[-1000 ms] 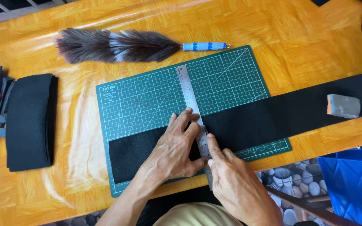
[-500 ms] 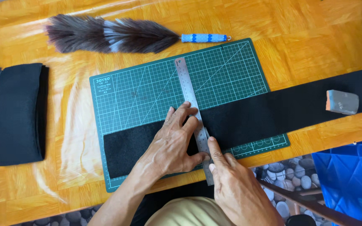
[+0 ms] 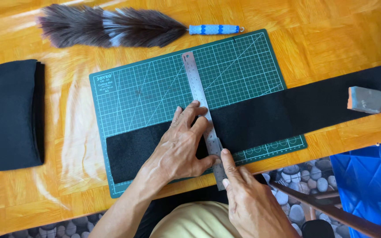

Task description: The person uses a metal ruler and a red utility knife to cut a long strip of black fabric on a green cutting mat. They align the ruler along the fabric and slice through the material to create a straight edge, repeating the process to trim the strip.

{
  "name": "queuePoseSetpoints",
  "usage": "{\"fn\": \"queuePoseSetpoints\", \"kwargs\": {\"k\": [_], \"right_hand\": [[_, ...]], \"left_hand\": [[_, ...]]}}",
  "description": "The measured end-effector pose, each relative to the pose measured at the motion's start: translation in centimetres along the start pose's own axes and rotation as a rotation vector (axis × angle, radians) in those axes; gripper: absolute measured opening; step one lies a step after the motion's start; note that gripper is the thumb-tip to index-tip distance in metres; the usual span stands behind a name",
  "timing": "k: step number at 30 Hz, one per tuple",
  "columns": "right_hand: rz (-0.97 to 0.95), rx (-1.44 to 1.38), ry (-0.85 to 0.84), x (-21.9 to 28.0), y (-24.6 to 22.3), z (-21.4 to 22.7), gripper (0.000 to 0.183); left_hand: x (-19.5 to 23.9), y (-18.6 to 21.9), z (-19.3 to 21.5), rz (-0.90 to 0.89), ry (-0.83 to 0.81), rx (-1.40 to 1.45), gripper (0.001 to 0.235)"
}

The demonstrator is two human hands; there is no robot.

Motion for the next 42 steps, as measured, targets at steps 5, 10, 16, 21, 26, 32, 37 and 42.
{"fn": "queuePoseSetpoints", "kwargs": {"k": [5,10,16,21,26,32,37,42], "right_hand": [[-0.081,0.011,-0.006,0.1,-0.9,0.4,0.070],[-0.118,0.059,-0.029,0.3,-0.4,0.0,0.073],[-0.100,0.031,-0.013,0.6,-0.6,0.0,0.073],[-0.073,0.013,0.008,0.8,-0.6,0.1,0.073],[-0.115,0.041,-0.010,1.0,-0.7,-0.1,0.073],[-0.074,0.078,0.017,1.1,-0.6,-0.1,0.073],[-0.098,0.146,0.006,1.2,-0.4,-0.5,0.073],[-0.047,0.161,0.043,1.3,-0.3,-0.6,0.074]], "left_hand": [[0.0,-0.2,-0.4,-0.008,-0.013,-0.017,0.069],[0.0,-0.2,-0.3,-0.004,-0.016,-0.022,0.069],[-0.1,-0.1,-0.2,-0.012,-0.013,-0.026,0.070],[-0.1,-0.2,-0.4,-0.003,-0.016,-0.023,0.071],[-0.1,-0.2,-0.2,0.002,-0.026,-0.011,0.071],[-0.2,-0.2,-0.2,0.008,-0.026,-0.016,0.070],[-0.1,-0.3,0.0,0.015,-0.019,-0.001,0.071],[-0.1,-0.2,0.0,0.006,-0.006,-0.007,0.068]]}}
Point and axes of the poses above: each hand's wrist, its own x-axis away from the middle knuckle, its own z-axis out of the back of the hand, y = z × x, the point moved 6 cm from there along -x, towards the middle knuckle, and after that the axes turned 15 degrees about -x, right-handed, at the moved point
